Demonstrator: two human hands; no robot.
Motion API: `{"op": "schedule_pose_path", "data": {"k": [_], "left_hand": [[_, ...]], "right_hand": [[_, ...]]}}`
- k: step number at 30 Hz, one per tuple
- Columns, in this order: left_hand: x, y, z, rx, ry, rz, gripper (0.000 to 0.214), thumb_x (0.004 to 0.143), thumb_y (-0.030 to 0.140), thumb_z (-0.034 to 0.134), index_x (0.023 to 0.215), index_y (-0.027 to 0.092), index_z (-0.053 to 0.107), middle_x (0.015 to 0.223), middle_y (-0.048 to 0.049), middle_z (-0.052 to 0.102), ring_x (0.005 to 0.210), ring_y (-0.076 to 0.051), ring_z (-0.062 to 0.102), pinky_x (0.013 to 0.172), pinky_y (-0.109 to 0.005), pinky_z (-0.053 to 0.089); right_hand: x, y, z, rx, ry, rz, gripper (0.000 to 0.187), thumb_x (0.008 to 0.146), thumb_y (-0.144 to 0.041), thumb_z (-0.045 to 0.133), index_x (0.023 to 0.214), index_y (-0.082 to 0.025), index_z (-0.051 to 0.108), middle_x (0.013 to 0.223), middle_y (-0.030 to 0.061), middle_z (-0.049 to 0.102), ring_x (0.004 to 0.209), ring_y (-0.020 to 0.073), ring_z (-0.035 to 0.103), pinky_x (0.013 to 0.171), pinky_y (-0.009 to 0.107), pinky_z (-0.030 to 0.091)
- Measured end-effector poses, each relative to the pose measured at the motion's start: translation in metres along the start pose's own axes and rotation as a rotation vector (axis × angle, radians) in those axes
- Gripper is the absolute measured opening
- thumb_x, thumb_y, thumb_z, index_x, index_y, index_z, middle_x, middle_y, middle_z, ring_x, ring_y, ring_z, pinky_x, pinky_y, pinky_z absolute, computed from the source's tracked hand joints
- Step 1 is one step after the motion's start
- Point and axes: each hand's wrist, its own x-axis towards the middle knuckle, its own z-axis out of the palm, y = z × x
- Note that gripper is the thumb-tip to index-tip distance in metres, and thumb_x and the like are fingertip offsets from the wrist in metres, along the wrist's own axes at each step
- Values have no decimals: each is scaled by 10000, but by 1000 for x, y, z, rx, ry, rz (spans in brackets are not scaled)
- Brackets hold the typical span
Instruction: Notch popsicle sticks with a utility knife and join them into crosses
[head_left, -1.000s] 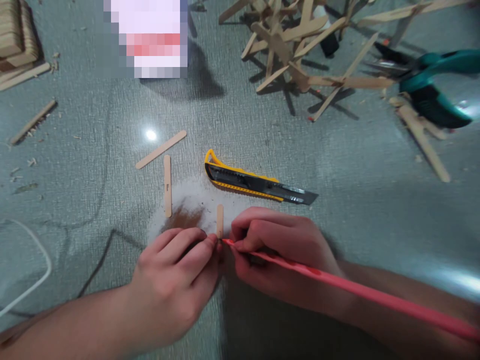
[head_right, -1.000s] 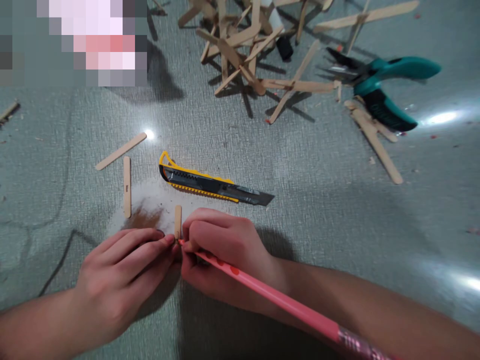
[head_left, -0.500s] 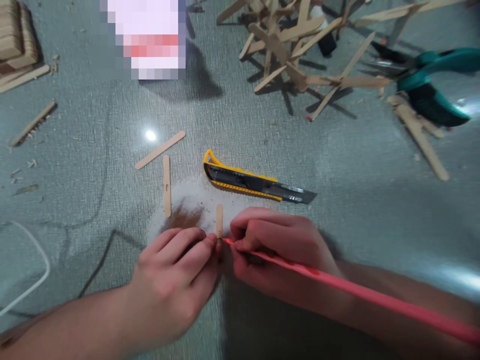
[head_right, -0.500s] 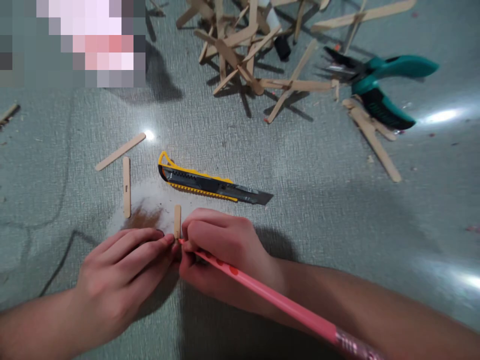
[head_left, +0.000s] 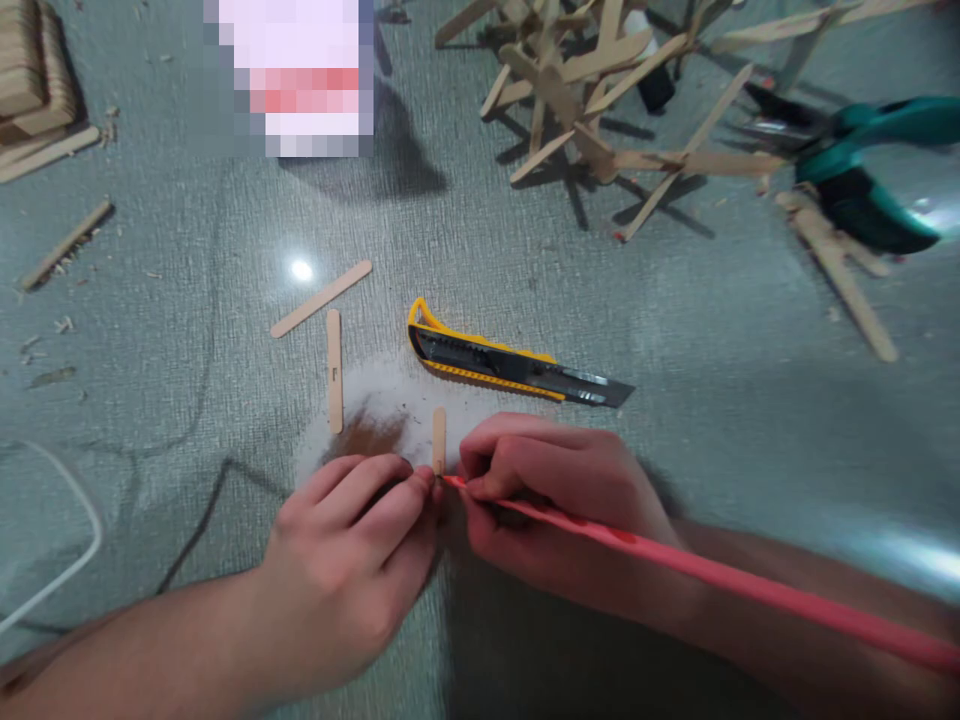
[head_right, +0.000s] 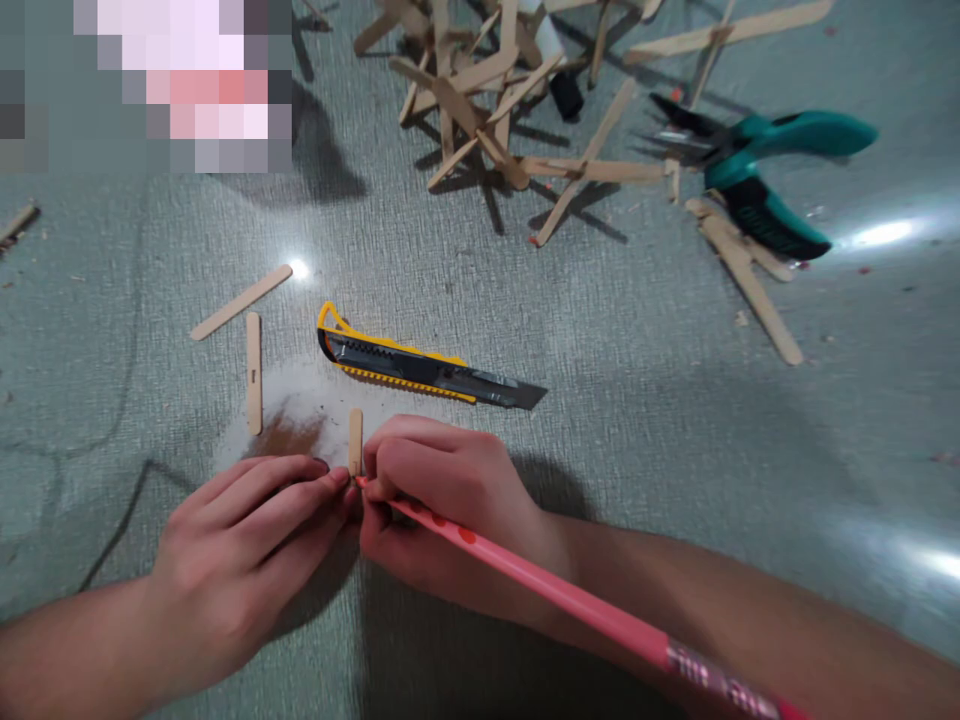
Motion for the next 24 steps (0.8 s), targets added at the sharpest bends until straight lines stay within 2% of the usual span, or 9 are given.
{"op": "schedule_pose_path", "data": {"k": [24], "left_hand": [[-1, 0, 1, 19, -1, 2, 213, 977, 118, 539, 1053, 71, 732, 1027, -98, 745, 967, -262, 672, 762, -406, 590]], "right_hand": [[0, 0, -1, 5, 13, -19, 237, 758, -36, 598, 713, -223, 459, 745, -30, 602, 610, 88, 544, 542, 214, 441]]}}
